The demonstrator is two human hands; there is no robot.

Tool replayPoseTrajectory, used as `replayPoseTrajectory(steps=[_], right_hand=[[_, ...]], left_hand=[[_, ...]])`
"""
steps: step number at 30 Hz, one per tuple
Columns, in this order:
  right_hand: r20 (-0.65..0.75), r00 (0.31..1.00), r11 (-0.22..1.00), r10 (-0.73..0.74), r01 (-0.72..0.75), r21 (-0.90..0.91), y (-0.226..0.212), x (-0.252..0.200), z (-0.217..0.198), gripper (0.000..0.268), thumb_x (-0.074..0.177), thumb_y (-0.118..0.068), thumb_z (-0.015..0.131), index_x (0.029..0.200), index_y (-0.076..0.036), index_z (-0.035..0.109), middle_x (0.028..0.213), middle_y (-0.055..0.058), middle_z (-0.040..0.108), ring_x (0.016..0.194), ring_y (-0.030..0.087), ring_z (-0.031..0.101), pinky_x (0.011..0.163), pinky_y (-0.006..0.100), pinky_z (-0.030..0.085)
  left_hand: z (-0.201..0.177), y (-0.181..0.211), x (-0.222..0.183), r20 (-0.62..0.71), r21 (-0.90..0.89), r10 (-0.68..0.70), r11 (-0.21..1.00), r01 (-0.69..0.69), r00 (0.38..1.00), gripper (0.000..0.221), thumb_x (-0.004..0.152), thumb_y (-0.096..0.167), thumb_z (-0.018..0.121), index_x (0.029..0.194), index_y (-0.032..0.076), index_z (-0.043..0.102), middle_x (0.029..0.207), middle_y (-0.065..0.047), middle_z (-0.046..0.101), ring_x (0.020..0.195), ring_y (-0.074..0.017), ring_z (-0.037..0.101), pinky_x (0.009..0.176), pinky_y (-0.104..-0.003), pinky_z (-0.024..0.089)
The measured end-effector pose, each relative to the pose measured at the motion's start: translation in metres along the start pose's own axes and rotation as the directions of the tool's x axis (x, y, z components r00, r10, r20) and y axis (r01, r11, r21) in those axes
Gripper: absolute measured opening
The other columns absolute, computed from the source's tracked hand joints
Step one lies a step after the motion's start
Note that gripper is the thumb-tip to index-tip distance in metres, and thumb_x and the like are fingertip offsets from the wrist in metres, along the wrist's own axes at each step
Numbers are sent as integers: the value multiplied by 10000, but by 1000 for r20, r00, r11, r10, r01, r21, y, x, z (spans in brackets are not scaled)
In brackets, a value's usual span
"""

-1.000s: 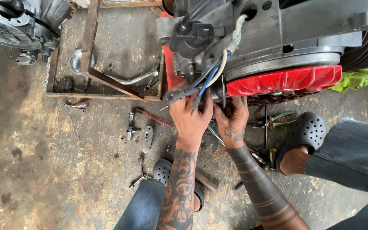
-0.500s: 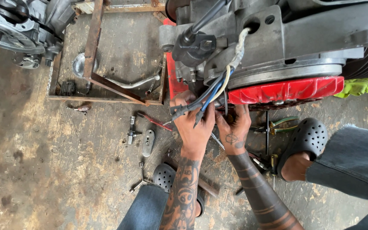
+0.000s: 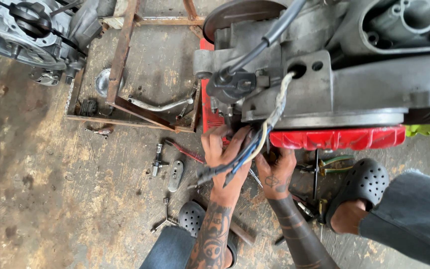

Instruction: Repairing a motorcycle engine by manipulating parts with hands and a screwdriver

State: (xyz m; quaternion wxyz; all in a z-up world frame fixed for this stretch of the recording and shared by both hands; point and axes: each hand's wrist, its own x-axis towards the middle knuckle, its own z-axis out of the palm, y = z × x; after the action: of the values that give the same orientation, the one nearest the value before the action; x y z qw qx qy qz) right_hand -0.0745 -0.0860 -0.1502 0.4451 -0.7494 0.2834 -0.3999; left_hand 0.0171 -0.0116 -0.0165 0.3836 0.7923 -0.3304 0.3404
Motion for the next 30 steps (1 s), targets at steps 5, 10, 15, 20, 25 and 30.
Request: replayPoseTrajectory(steps=[5, 10, 15, 20, 25, 30], right_hand=[[15, 1000, 998, -4, 4, 55, 18, -5, 4, 474, 773, -262, 867, 1139, -24, 680, 1020, 217, 662, 982, 419, 682, 848, 508, 555], [35, 999, 999, -4, 2, 54, 29, -7, 4, 378, 754, -185, 880, 1063, -24, 733, 942, 195, 707, 908, 418, 703, 828, 501, 556], [50, 999, 1000, -15, 16, -11, 40, -3, 3, 391, 747, -235, 883, 1033, -19, 727, 928, 204, 709, 869, 406, 700, 830, 503, 557], [88, 996, 1000, 8, -8, 9, 69, -11, -6, 389, 734, -210, 921, 931, 28, 684, 828, 224, 677, 756, 382, 665, 807, 483, 538], [112, 993, 999, 25, -29, 36, 51, -7, 8, 371, 751, -191, 881, 960, 37, 676, 845, 211, 659, 773, 361, 646, 803, 461, 528], [127, 991, 997, 52, -58, 46, 51, -13, 5, 356, 767, -172, 841, 988, 47, 668, 862, 197, 641, 791, 340, 626, 800, 439, 518]], left_hand=[[16, -10, -17, -36, 102, 21, 995, -17, 999, 74, 880, 245, 753, 953, 249, 758, 955, -15, 532, 913, -252, 591, 794, -382, 584], [9, 0, -5, -11, 113, 15, 994, -13, 1000, 50, 899, 215, 727, 945, 213, 744, 935, -30, 536, 899, -270, 607, 769, -383, 606], [10, 4, -3, 10, 92, -62, 994, 61, 998, 64, 868, 179, 756, 917, 158, 721, 942, -43, 530, 901, -300, 627, 692, -423, 612], [6, 0, -1, 25, 124, -20, 992, 17, 999, 58, 890, 197, 738, 931, 170, 707, 957, -37, 523, 908, -287, 621, 753, -392, 605], [4, -1, 3, 36, 91, -42, 995, 39, 998, 68, 874, 175, 744, 927, 157, 705, 957, -36, 522, 907, -273, 633, 752, -378, 610], [3, -4, 0, 71, 48, -72, 996, 69, 995, 99, 844, 147, 772, 924, 137, 716, 950, -53, 544, 903, -306, 639, 728, -413, 605]])
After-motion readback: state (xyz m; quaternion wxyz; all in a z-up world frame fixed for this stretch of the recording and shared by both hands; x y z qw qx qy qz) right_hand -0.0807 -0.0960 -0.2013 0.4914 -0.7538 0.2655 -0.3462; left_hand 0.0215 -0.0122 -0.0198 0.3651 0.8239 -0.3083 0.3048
